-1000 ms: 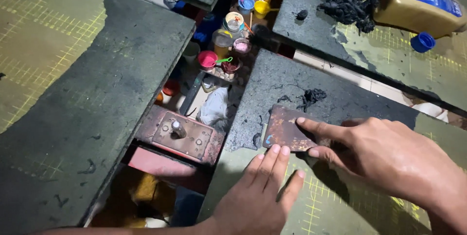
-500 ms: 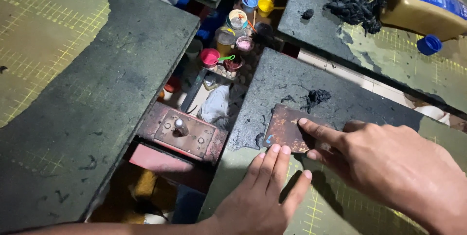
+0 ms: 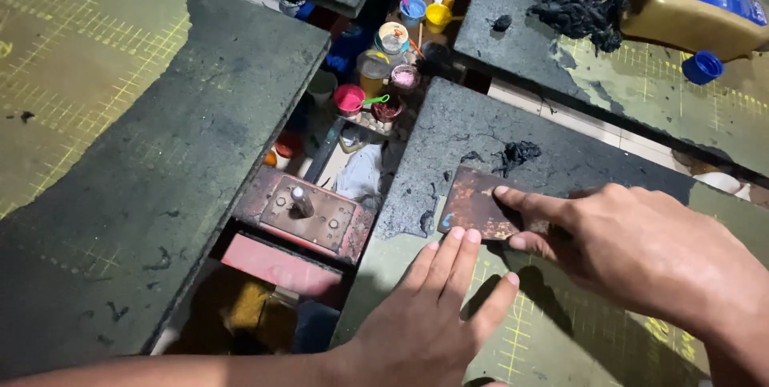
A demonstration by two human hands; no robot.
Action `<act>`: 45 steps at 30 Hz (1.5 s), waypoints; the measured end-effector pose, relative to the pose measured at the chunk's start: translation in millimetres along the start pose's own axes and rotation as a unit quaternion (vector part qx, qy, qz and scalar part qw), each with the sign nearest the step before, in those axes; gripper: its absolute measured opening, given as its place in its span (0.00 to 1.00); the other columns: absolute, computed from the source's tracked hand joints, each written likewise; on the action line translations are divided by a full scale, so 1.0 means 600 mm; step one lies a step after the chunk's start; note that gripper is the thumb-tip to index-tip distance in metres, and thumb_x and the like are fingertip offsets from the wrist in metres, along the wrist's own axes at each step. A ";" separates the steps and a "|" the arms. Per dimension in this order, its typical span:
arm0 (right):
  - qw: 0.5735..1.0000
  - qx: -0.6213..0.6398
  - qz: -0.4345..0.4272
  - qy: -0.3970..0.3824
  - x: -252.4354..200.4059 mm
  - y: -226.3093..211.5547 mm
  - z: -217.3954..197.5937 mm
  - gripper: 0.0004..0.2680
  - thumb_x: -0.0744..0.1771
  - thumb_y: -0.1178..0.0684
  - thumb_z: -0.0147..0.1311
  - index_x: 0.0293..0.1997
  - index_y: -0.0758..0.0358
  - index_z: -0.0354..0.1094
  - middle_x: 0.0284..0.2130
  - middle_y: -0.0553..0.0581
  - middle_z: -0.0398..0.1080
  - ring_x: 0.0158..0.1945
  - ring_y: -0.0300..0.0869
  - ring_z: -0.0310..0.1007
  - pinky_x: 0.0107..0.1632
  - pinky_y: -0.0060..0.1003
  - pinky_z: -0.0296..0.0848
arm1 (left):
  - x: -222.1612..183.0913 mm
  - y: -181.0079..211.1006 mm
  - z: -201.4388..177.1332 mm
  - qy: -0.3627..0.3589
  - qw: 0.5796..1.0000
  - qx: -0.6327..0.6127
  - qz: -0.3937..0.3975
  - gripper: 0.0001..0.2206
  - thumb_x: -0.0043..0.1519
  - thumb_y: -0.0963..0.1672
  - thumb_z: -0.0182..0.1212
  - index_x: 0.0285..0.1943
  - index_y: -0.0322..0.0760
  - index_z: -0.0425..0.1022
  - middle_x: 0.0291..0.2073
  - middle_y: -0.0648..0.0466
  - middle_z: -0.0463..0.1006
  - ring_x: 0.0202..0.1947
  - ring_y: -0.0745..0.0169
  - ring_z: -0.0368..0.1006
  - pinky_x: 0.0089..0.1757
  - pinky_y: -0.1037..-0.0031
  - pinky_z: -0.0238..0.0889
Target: Using a metal scraper to remove dried ink or adhesive residue from a screen printing platen.
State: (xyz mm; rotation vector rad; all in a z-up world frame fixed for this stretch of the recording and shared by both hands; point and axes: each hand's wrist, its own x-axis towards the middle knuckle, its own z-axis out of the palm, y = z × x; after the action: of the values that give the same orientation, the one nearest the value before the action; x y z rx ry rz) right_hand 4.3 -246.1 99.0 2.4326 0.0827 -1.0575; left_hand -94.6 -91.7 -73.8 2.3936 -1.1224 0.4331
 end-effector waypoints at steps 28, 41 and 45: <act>0.993 -0.011 0.000 -0.115 -0.004 -0.005 -0.039 0.23 0.70 0.24 0.26 0.76 0.05 0.20 0.46 0.45 0.74 0.46 0.42 0.81 0.49 0.41 0.79 | 0.022 0.013 0.013 0.128 0.986 0.095 -0.059 0.09 0.74 0.50 0.53 0.59 0.48 0.68 0.60 0.32 0.75 0.59 0.36 0.76 0.56 0.58 0.69; 0.998 -0.010 0.003 -0.062 -0.010 -0.015 -0.020 0.23 0.70 0.24 0.31 0.75 0.04 0.27 0.48 0.42 0.76 0.48 0.41 0.82 0.48 0.38 0.80 | 0.012 0.017 0.027 0.193 0.979 0.034 -0.046 0.12 0.70 0.45 0.62 0.62 0.42 0.72 0.58 0.27 0.75 0.57 0.26 0.76 0.52 0.48 0.74; 0.997 -0.022 0.008 -0.078 -0.011 -0.023 -0.026 0.24 0.70 0.25 0.31 0.76 0.09 0.24 0.46 0.42 0.79 0.45 0.38 0.84 0.45 0.36 0.83 | 0.010 0.022 0.028 0.189 0.979 0.032 -0.066 0.13 0.70 0.46 0.63 0.61 0.43 0.73 0.59 0.28 0.74 0.58 0.27 0.76 0.51 0.48 0.74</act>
State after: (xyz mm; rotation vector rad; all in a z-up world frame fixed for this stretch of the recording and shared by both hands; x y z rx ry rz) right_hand 6.7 -226.1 107.1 2.2993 0.0350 -1.2210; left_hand -99.6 -112.2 -81.8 2.2910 -0.7850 0.8475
